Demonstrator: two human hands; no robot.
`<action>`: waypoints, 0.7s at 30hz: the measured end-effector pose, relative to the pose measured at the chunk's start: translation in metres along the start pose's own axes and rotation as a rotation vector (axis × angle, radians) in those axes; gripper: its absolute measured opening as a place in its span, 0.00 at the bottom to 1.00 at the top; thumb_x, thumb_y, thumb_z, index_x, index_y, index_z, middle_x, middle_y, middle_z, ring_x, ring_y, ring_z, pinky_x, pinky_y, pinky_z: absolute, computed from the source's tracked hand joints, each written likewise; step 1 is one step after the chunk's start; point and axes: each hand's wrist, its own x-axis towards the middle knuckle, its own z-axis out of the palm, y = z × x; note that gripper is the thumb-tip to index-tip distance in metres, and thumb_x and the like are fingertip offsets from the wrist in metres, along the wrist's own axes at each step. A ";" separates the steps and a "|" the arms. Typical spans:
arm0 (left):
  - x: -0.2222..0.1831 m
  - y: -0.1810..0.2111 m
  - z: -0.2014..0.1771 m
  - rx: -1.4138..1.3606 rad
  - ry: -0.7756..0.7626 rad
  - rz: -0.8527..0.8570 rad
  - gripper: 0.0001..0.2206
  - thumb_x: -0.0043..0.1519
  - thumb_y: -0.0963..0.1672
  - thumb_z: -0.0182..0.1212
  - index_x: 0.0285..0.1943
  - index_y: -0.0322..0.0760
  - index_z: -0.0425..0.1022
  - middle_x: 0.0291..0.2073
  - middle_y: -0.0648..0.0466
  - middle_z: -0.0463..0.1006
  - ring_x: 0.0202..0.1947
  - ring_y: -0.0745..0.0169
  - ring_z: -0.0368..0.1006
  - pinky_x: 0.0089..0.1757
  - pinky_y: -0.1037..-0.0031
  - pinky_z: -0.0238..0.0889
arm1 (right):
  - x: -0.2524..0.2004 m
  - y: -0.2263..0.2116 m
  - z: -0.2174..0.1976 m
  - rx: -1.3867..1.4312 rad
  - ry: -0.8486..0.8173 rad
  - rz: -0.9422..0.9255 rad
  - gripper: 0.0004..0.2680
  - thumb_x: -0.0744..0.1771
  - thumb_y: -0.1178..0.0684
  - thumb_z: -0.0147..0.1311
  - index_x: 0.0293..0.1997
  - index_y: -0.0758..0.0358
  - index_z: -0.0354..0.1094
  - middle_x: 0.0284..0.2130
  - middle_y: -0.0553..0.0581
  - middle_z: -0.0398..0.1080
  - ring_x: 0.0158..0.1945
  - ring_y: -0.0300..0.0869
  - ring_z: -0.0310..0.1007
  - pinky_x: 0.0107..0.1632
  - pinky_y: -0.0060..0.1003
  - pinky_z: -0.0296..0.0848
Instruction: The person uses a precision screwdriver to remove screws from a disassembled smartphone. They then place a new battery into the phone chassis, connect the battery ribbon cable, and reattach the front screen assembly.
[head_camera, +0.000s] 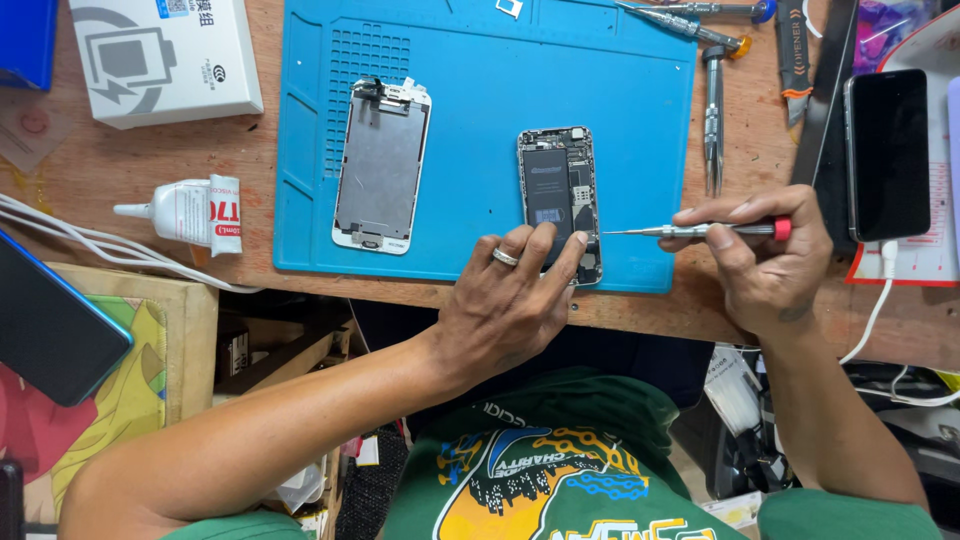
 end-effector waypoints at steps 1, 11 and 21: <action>0.001 0.000 0.000 0.002 -0.004 0.000 0.24 0.61 0.44 0.66 0.66 0.29 0.71 0.54 0.45 0.68 0.54 0.53 0.66 0.51 0.65 0.58 | 0.000 0.002 0.001 -0.006 -0.008 0.000 0.07 0.74 0.65 0.48 0.54 0.65 0.52 0.44 0.75 0.73 0.47 0.51 0.79 0.52 0.48 0.85; 0.000 0.001 -0.001 0.026 -0.009 -0.002 0.24 0.61 0.45 0.65 0.66 0.30 0.71 0.53 0.46 0.68 0.53 0.54 0.66 0.51 0.65 0.57 | 0.003 0.002 0.004 -0.062 -0.033 0.003 0.06 0.73 0.66 0.47 0.52 0.66 0.53 0.43 0.74 0.73 0.46 0.50 0.80 0.51 0.45 0.85; -0.001 0.001 0.001 0.020 -0.010 0.000 0.24 0.62 0.45 0.64 0.67 0.29 0.71 0.53 0.46 0.68 0.53 0.54 0.65 0.51 0.65 0.57 | 0.003 0.007 0.003 -0.094 -0.041 0.004 0.06 0.73 0.66 0.48 0.51 0.67 0.53 0.42 0.74 0.74 0.45 0.50 0.81 0.49 0.42 0.86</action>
